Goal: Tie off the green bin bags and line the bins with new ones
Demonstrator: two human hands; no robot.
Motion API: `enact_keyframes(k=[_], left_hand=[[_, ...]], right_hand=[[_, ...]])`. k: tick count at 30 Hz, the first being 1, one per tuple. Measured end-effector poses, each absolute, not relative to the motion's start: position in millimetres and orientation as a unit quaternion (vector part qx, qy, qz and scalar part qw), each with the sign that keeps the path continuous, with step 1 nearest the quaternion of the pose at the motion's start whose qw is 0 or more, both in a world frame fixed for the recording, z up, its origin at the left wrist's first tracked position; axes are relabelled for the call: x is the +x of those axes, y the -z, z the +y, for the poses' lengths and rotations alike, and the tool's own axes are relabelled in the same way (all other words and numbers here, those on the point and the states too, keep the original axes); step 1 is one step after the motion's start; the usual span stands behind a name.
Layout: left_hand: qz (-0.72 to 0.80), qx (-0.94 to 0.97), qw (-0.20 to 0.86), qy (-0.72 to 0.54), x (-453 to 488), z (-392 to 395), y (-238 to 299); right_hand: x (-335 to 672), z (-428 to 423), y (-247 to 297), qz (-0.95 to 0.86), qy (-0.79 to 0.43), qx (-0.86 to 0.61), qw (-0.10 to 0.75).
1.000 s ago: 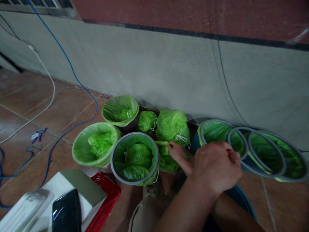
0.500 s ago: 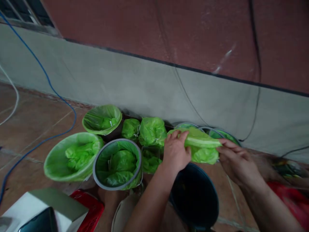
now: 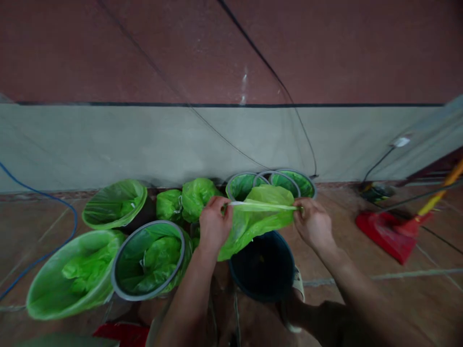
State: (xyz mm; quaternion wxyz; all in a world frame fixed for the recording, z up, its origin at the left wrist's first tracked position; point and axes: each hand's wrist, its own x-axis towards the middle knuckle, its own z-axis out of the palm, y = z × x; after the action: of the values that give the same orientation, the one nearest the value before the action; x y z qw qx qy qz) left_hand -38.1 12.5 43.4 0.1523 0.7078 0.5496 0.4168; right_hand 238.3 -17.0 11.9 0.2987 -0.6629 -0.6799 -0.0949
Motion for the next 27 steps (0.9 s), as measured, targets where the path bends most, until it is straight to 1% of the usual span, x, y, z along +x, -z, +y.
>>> enact_keyframes(k=[2,7,9,12,15,19,21,24,27], left_hand=[[0.543,0.705,0.147,-0.431,-34.9,8.6,-41.3],[0.498,0.719,0.147,-0.463,-21.1,1.4,-37.7],[0.482,0.734,0.136,-0.459,-16.4,-0.9,-37.5],[0.466,0.755,0.100,-0.451,-11.1,-5.5,-38.1],[0.460,0.756,0.064,-0.462,-6.6,-10.8,-38.5],[0.489,0.720,0.020,-0.492,-5.8,-11.7,-37.0],[0.525,0.694,0.011,-0.492,-8.8,-8.4,-36.9],[0.588,0.648,-0.001,-0.484,-12.2,-5.1,-41.6],[0.579,0.633,-0.045,-0.511,-2.9,-14.8,-49.0]], right_hand=[[246.4,-16.9,-12.0,-0.656,0.093,-0.680,0.316],[258.7,-8.8,-18.3,-0.581,0.050,-0.706,0.401],[261.4,-7.1,-22.6,-0.560,0.057,-0.712,0.420],[266.3,-10.3,-29.1,-0.554,0.084,-0.717,0.414],[273.7,-17.6,-31.1,-0.554,0.096,-0.740,0.369],[283.5,-24.2,-27.8,-0.574,0.075,-0.753,0.314],[285.7,-25.3,-26.9,-0.582,0.059,-0.745,0.320],[283.0,-26.5,-28.4,-0.583,0.033,-0.724,0.366],[271.1,-29.1,-32.0,-0.571,0.006,-0.706,0.418]])
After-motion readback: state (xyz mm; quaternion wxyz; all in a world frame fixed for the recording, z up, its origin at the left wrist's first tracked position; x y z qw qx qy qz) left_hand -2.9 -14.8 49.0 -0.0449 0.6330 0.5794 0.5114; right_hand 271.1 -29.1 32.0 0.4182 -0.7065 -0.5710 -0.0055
